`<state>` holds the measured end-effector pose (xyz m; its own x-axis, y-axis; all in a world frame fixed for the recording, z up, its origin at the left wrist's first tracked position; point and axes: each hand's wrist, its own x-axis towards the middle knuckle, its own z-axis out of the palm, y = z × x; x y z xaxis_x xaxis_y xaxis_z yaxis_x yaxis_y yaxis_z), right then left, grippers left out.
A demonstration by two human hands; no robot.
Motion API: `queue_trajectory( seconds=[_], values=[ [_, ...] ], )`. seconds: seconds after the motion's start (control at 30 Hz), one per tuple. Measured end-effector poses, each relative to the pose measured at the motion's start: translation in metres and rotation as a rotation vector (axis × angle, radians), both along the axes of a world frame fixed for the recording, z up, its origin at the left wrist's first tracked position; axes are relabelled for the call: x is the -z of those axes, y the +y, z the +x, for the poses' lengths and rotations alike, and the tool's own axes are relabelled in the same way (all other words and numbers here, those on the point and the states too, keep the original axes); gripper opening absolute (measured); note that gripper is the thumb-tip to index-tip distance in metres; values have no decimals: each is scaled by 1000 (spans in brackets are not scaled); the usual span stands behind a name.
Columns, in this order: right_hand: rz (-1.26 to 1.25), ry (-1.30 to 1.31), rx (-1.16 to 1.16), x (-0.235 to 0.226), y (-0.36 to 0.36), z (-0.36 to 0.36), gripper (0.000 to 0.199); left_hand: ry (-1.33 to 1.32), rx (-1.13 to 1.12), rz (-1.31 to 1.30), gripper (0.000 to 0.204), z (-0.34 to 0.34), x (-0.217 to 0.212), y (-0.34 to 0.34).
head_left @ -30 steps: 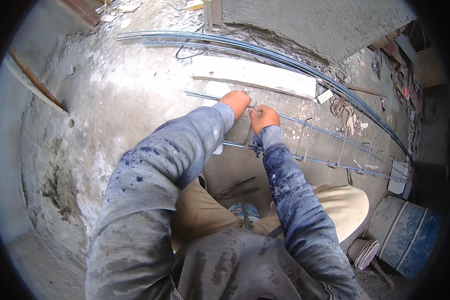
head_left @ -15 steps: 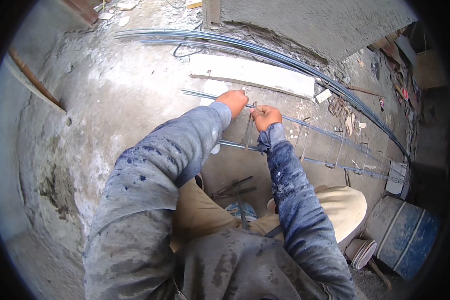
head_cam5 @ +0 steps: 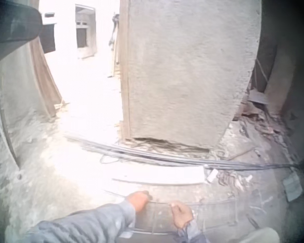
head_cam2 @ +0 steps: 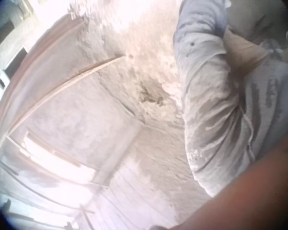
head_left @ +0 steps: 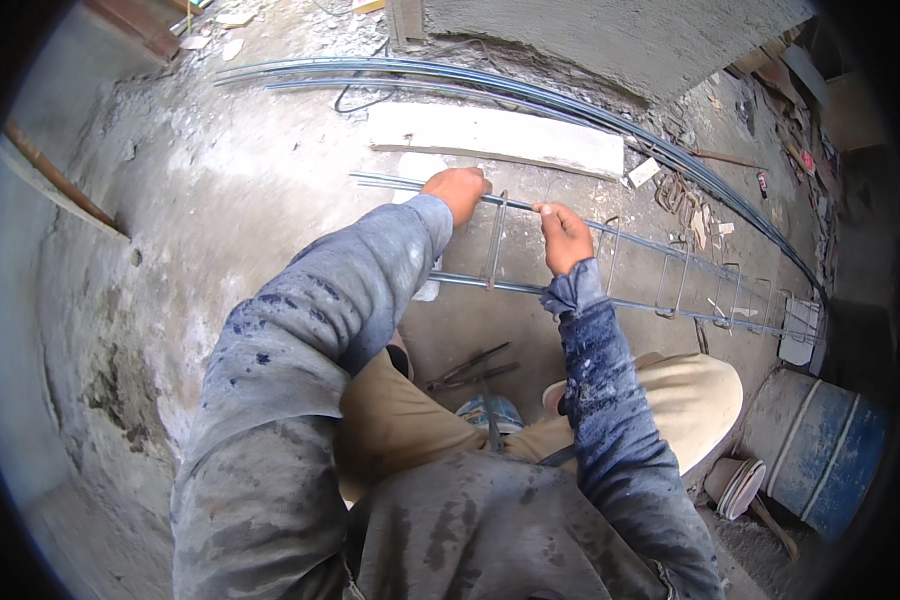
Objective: The person uses pliers to twist small pieces of wire around rebar rods to assemble a metal cage on the floor of a construction site.
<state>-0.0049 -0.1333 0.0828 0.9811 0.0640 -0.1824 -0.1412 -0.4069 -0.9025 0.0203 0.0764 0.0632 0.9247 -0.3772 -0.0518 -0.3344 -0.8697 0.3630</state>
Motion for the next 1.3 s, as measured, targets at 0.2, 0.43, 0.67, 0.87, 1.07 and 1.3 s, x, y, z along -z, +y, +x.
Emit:
queue_trajectory(
  seconds=[0.2,0.43,0.67,0.87,1.07,1.3],
  values=[
    [148,267,-2,10,-21,-36,20,-15,-17,-16,20,-1,-13,-3],
    [20,215,-77,27,-9,-36,17,-10,-29,10,16,-4,-28,-5],
    [-27,160,-102,31,-7,-42,16,-53,44,40,13,-3,-29,-4],
    [-87,269,-118,31,-6,-30,18,-65,42,-12,18,-4,-30,-7],
    [146,612,-55,14,10,-14,17,-38,16,-46,21,-5,-35,-12],
    [365,627,102,17,35,-5,21,-15,42,-72,26,1,-31,-11]
  ],
)
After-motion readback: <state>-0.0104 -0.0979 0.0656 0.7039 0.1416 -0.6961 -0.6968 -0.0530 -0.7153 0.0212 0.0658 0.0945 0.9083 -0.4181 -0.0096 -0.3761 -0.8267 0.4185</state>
